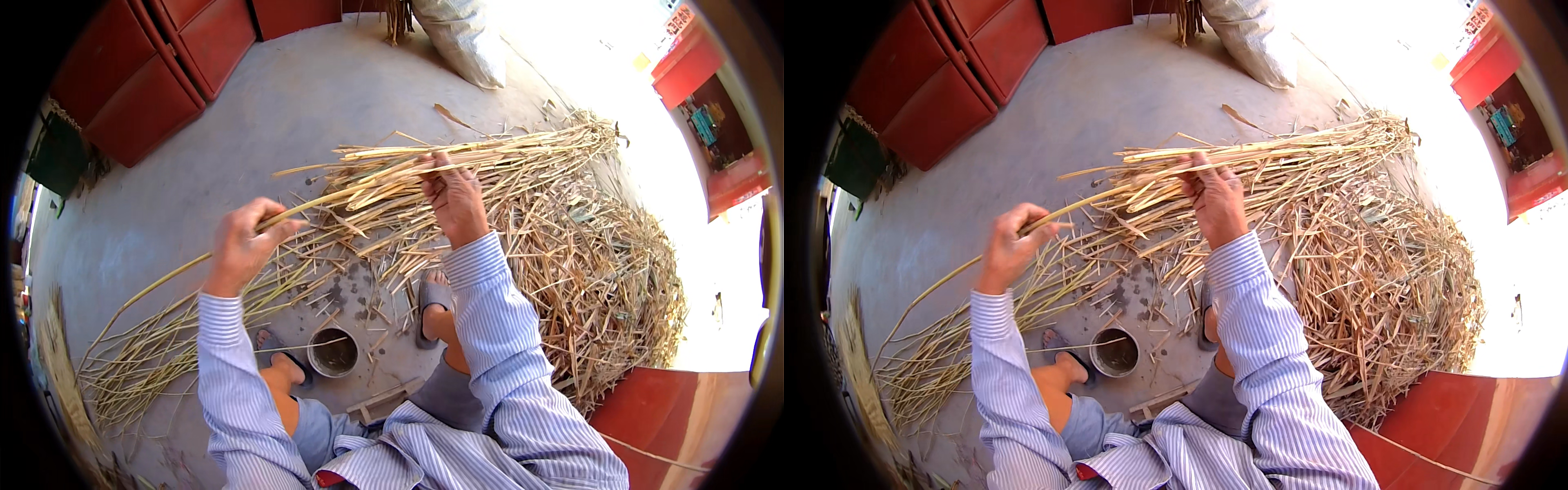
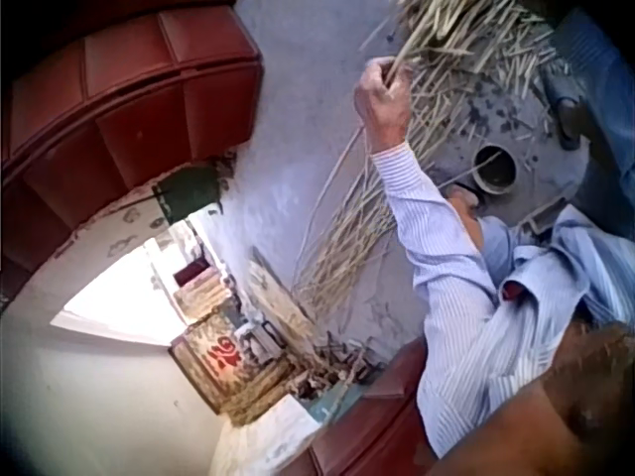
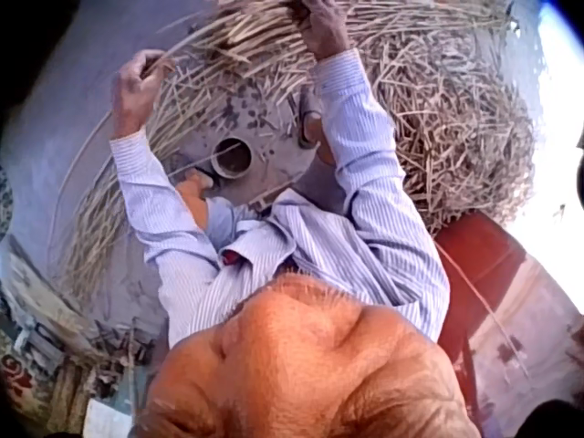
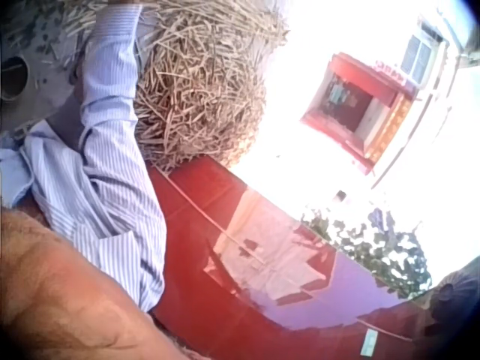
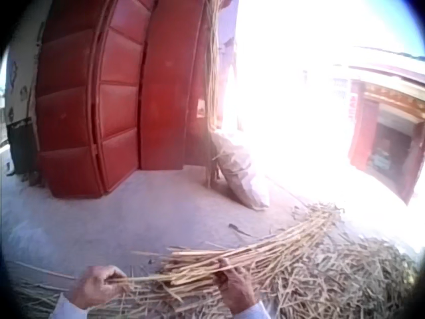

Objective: The person sits on the floor and repeatedly picks up dried plant stalks, strips off the fibrous outer layers by hand, and places the processed pieces into a metal container. The person continues this repetitive manual processing throughout the clip.

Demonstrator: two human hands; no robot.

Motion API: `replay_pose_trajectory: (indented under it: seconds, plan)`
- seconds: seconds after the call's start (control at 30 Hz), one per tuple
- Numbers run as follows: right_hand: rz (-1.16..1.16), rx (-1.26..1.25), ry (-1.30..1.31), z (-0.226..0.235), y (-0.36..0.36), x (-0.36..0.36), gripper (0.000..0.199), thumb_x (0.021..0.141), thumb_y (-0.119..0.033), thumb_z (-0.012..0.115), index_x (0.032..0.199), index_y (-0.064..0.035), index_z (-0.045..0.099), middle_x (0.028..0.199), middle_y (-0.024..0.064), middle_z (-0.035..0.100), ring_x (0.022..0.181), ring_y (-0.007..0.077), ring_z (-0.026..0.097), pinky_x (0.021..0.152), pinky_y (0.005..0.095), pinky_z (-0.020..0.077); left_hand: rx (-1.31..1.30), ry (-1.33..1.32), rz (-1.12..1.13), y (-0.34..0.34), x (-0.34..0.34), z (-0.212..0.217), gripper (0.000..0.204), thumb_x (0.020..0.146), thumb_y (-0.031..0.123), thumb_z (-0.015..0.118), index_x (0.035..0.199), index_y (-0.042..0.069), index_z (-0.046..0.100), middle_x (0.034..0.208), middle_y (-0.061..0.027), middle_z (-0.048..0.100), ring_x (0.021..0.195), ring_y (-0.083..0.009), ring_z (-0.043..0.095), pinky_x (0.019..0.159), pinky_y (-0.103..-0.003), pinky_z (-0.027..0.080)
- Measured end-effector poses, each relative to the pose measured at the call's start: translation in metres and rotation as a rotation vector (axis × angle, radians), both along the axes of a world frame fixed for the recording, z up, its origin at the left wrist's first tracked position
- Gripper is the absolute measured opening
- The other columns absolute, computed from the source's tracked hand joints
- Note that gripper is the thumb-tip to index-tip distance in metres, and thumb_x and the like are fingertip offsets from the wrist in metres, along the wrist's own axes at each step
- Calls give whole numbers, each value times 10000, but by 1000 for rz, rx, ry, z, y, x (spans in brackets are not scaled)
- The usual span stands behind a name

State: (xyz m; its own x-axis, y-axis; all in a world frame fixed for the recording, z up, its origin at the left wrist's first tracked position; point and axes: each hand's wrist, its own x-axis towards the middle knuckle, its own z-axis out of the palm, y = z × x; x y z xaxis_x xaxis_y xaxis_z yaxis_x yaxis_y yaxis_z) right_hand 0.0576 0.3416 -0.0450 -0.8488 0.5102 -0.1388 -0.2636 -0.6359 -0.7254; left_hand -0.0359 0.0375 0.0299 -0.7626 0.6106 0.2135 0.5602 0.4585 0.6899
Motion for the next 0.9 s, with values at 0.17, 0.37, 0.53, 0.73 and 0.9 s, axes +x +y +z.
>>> replay_pose_trajectory:
  seconds: [0.17, 0.37, 0.53, 0.73, 0.9]
  plan:
    - [-89, 16, -61, 0, -4, -5, 186, 965, -233, 614, 991, -50, 634, 914, 64, 707, 787, 117, 670, 620, 210, 530, 34, 215, 24, 49, 24, -14, 153, 846, 185, 715, 832, 45, 655, 738, -114, 680, 630, -260, 650, 556, -358, 473]
    - [204, -84, -232, -2, -11, -3, 296, 974, -227, 591, 1166, -6, 547, 1101, 98, 641, 980, 204, 659, 790, 276, 566, 49, 79, 47, 43, 13, -27, 185, 853, 210, 711, 829, 37, 652, 699, -120, 663, 591, -256, 631, 534, -353, 450]
    - [313, -72, -88, 11, -52, -9, 214, 971, -161, 590, 1143, -36, 565, 1078, 83, 688, 967, 166, 674, 758, 257, 551, 42, 117, 48, 57, 19, -36, 186, 855, 210, 705, 826, 40, 637, 672, -130, 632, 587, -288, 614, 533, -382, 443]
    - [109, 69, -179, -4, -43, -13, 166, 944, -218, 642, 943, -54, 617, 906, 67, 699, 781, 135, 678, 629, 215, 537, 5, 469, 30, 64, 25, -37, 183, 801, 153, 736, 804, 41, 592, 688, -132, 632, 633, -312, 614, 572, -421, 448]
    - [-216, 18, -130, -1, 36, -5, 172, 965, -196, 609, 939, -29, 640, 838, 69, 681, 723, 115, 643, 585, 193, 532, -179, 313, 61, -17, -11, -13, 181, 776, 132, 743, 838, 54, 591, 729, -103, 638, 673, -300, 612, 582, -402, 438]
